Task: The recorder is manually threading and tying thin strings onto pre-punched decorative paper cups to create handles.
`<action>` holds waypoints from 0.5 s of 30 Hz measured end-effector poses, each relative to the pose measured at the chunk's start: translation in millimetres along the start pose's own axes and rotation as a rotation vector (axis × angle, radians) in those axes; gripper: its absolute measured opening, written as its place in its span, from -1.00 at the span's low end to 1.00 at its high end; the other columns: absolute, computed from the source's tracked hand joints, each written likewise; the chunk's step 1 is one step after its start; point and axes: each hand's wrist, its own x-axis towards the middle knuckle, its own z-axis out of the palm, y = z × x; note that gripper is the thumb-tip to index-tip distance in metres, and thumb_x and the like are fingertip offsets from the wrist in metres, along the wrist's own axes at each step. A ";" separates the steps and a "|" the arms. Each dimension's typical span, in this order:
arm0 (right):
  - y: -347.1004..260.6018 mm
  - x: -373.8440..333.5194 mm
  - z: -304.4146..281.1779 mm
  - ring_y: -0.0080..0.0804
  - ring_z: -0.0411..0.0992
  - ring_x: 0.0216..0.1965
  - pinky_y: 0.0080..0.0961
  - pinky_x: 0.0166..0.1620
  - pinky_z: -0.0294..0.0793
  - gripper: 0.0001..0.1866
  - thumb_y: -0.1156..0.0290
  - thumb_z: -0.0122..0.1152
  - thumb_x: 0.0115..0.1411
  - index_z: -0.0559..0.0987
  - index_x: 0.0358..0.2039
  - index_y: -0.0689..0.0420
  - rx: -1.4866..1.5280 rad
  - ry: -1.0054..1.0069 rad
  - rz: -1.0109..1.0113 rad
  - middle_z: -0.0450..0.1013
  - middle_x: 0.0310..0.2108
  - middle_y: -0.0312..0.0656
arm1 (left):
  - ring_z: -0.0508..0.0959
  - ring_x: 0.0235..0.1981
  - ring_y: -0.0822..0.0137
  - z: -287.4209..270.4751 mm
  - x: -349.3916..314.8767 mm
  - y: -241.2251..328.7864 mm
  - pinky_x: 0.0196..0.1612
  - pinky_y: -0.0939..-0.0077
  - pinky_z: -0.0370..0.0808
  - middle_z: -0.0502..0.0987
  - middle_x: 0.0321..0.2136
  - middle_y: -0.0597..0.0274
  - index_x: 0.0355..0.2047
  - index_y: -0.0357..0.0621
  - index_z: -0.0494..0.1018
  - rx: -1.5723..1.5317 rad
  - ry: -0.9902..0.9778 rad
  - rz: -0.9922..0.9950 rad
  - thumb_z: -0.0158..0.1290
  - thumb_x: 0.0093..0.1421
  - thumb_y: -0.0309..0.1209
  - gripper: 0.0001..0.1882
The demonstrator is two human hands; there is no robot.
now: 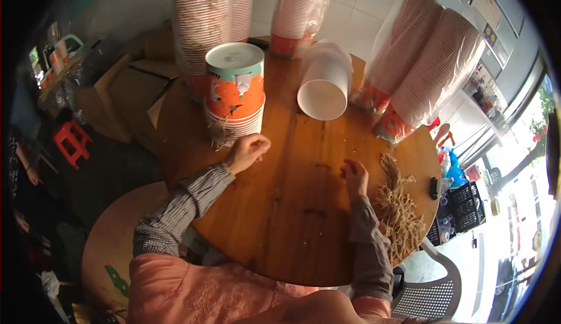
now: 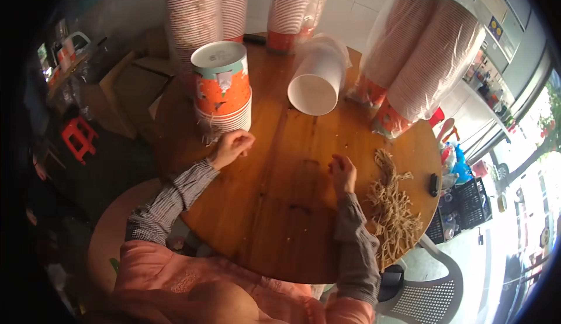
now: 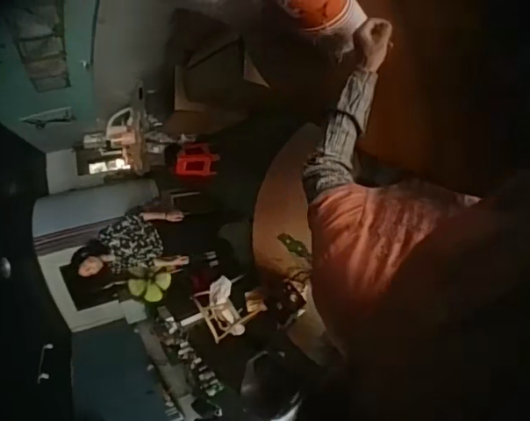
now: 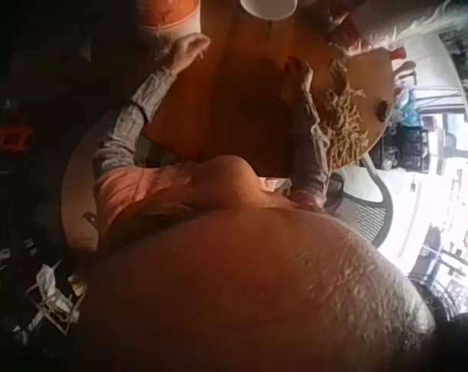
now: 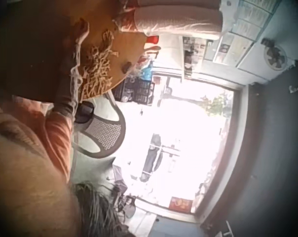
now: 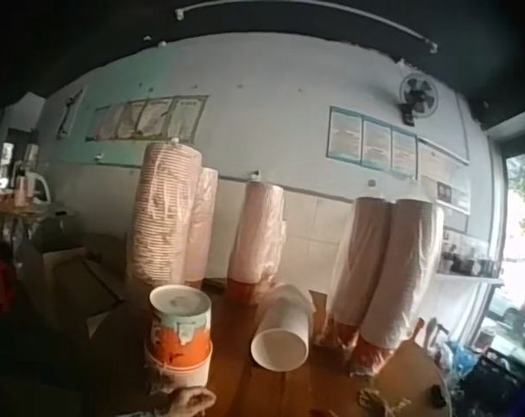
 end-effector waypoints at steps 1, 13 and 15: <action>12.6 20.0 9.4 -0.54 0.44 -0.48 -0.64 -0.41 0.48 -0.83 0.53 0.07 0.20 0.53 -0.21 0.28 0.018 0.007 -0.020 0.47 -0.49 -0.24 | 0.46 -0.62 0.56 14.2 17.0 -8.6 -0.57 0.69 0.42 0.49 -0.52 0.35 -0.29 -0.22 0.46 -0.006 0.022 0.040 0.07 0.23 -0.37 -0.84; 34.7 166.9 70.3 -0.49 0.39 -0.38 -0.55 -0.25 0.47 -0.71 0.45 0.30 0.05 0.48 -0.20 0.18 -0.090 0.433 -0.421 0.41 -0.42 -0.27 | 0.55 -0.34 0.43 89.1 181.7 -87.2 -0.29 0.55 0.49 0.52 -0.26 0.18 -0.02 -0.10 0.37 0.234 0.560 0.251 0.13 0.14 -0.40 -0.62; 26.9 172.0 80.8 -0.48 0.36 -0.44 -0.51 -0.27 0.45 -0.75 0.43 0.33 0.02 0.46 -0.31 0.17 -0.092 0.451 -0.378 0.36 -0.50 -0.29 | 0.55 -0.33 0.42 84.6 192.6 -86.9 -0.29 0.53 0.49 0.54 -0.33 0.22 -0.12 -0.10 0.42 0.193 0.613 0.192 0.15 0.13 -0.36 -0.70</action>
